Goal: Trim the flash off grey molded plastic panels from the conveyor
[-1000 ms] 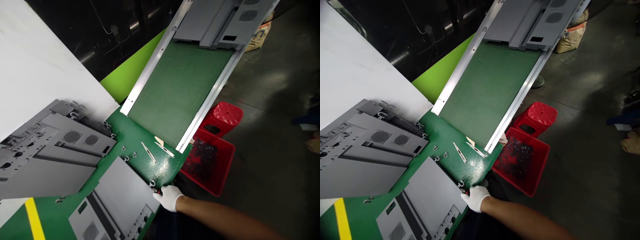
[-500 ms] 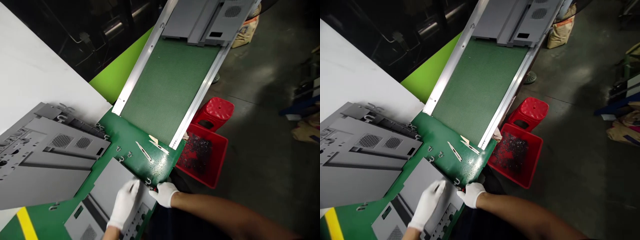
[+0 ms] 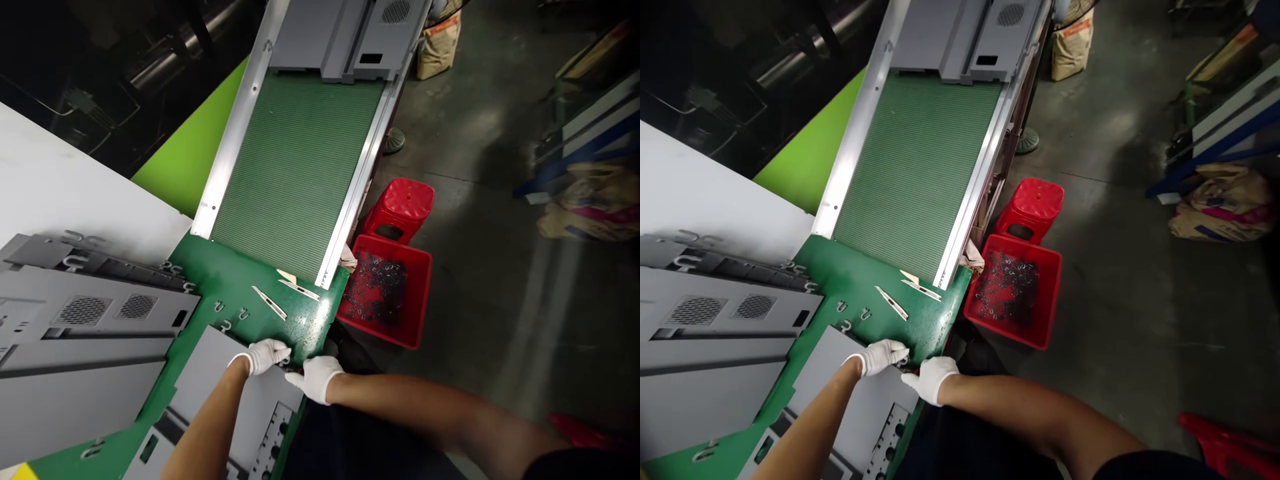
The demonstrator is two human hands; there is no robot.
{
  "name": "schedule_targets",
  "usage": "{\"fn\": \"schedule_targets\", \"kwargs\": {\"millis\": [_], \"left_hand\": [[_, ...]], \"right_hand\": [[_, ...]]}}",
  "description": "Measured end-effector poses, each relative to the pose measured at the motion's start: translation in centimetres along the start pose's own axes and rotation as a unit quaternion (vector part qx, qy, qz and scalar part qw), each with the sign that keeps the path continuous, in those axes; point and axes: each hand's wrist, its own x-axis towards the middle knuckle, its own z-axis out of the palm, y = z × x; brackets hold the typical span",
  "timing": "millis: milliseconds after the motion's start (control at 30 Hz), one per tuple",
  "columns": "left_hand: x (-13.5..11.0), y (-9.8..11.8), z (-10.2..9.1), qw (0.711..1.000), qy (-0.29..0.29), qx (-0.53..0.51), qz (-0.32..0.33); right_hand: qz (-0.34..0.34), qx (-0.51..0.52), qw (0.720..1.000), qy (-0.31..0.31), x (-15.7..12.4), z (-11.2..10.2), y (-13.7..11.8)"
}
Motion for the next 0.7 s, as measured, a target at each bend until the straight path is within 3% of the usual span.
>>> {"fn": "schedule_targets", "kwargs": {"millis": [167,433,700], "left_hand": [[0.4,-0.5,0.1,0.999,-0.001,-0.039,0.007],[1.3,-1.8,0.5,0.997,-0.007,-0.075,0.016],[1.7,-2.4,0.6,0.996,-0.009,-0.087,0.023]], "right_hand": [[-0.058,-0.057,0.997,0.0,0.9,0.6,0.5],[-0.09,-0.082,0.993,0.001,1.5,0.2,1.0],[-0.018,-0.048,0.999,-0.007,0.1,-0.1,-0.5]]}}
